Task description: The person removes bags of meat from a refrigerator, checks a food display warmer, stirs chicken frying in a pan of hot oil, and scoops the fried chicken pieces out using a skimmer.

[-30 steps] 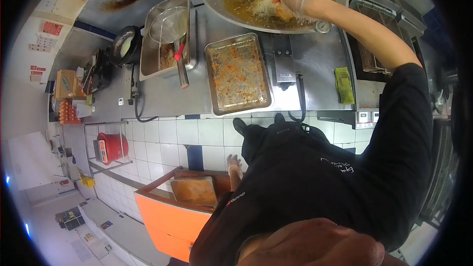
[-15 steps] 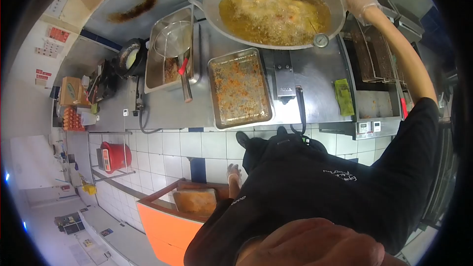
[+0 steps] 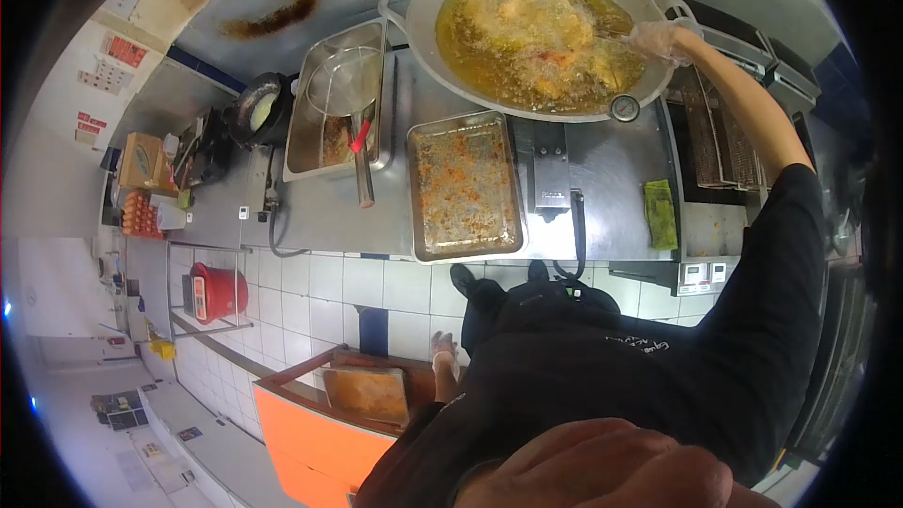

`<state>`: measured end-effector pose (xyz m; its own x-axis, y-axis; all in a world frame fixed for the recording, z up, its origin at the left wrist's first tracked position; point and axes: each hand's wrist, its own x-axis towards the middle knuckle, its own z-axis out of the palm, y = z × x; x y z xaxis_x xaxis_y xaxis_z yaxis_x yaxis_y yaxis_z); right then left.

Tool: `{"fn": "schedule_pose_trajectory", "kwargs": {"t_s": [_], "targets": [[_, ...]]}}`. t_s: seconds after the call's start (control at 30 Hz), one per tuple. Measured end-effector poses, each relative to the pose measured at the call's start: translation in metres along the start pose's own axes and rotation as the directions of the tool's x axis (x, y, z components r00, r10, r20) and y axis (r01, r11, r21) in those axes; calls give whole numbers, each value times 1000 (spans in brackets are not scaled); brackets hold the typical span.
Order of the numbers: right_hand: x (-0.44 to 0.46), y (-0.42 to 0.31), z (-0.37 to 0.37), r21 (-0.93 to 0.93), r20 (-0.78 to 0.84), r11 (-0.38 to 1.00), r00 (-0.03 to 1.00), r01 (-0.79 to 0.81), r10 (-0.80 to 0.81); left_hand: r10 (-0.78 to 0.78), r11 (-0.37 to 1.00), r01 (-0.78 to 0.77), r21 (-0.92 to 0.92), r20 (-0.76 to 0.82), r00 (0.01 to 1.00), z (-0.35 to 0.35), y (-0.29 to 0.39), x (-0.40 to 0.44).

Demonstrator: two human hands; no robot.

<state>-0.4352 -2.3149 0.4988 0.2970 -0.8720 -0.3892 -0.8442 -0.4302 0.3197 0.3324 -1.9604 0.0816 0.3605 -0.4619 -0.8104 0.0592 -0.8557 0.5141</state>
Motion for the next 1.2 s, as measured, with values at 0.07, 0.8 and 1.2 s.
{"fn": "schedule_pose_trajectory", "kwargs": {"t_s": [0.07,0.8,1.2], "targets": [[-4,-20,-26,185,42,981,997,-64,57,7,999,-10,-51,-68,998,-2,-13,-4],[-18,-89,-83,913,312,188,918,-361,244,-30,1000,30,-4,-5,1000,-16,-12,-15],[-80,-89,-79,928,336,35,875,-370,348,-16,996,14,-84,-25,1000,-22,-17,-17]]}}
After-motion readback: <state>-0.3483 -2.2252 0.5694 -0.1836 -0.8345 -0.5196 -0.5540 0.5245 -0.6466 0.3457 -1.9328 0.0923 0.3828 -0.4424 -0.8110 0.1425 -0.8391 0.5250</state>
